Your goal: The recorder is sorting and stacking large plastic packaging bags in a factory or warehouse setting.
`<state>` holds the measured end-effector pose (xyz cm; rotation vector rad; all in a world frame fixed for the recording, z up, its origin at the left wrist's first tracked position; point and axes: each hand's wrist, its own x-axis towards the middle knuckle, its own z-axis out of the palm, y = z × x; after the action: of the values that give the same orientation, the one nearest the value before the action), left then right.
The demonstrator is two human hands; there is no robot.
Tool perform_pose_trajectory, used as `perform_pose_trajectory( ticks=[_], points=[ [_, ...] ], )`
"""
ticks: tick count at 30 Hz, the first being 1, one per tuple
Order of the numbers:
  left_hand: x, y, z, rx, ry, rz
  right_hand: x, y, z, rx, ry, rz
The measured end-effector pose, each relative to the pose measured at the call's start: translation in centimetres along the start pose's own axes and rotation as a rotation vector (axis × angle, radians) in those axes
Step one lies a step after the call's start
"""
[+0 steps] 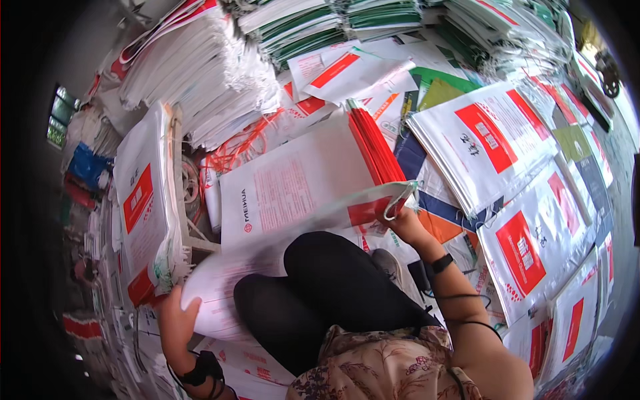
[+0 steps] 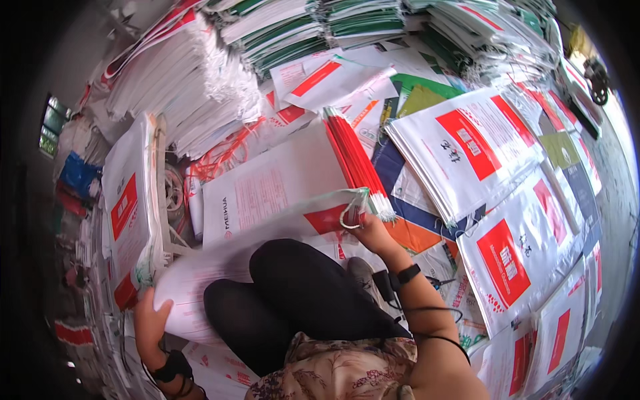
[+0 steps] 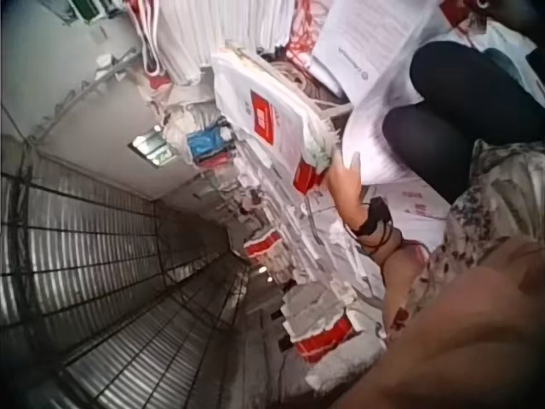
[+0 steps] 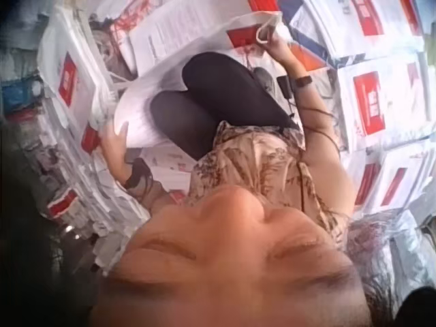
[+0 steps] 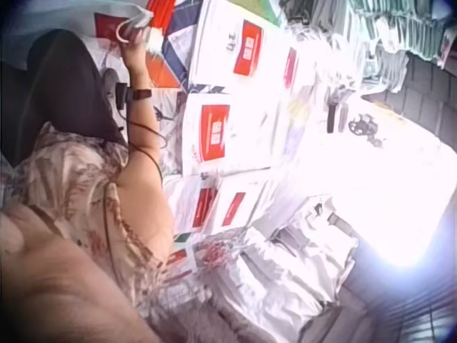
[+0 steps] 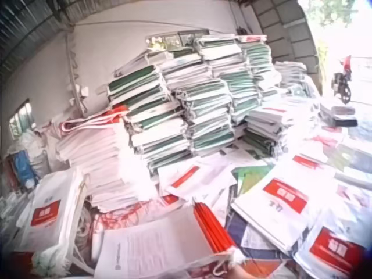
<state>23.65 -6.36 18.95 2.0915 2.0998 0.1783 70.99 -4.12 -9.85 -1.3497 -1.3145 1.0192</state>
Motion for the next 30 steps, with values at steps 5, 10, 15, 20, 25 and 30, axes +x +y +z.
perform_pose_trajectory(
  ticks=[5,10,15,20,25,30],
  points=[
    [0.5,-1.7,3.0,0.183,-0.099,-0.029,-0.4,2.0,0.6,0.079,-0.007,0.122],
    [0.7,-1.4,2.0,0.207,-0.234,-0.008,0.3,2.5,0.4,0.222,0.073,0.001],
    [-0.8,0.2,-0.1,-0.005,-0.228,-0.085,0.0,1.0,-1.5,0.233,0.058,0.067],
    [-1.6,-3.4,3.0,0.074,-0.188,-0.055,0.4,8.3,0.4,-0.054,0.019,0.184],
    [-3.3,-7.2,4.0,-0.050,-0.198,-0.064,-1.0,13.3,2.1,-0.033,-0.003,0.175],
    [0.8,-7.3,2.8,0.274,0.043,-0.019,1.7,9.0,3.5,-0.045,0.303,0.243]
  ],
)
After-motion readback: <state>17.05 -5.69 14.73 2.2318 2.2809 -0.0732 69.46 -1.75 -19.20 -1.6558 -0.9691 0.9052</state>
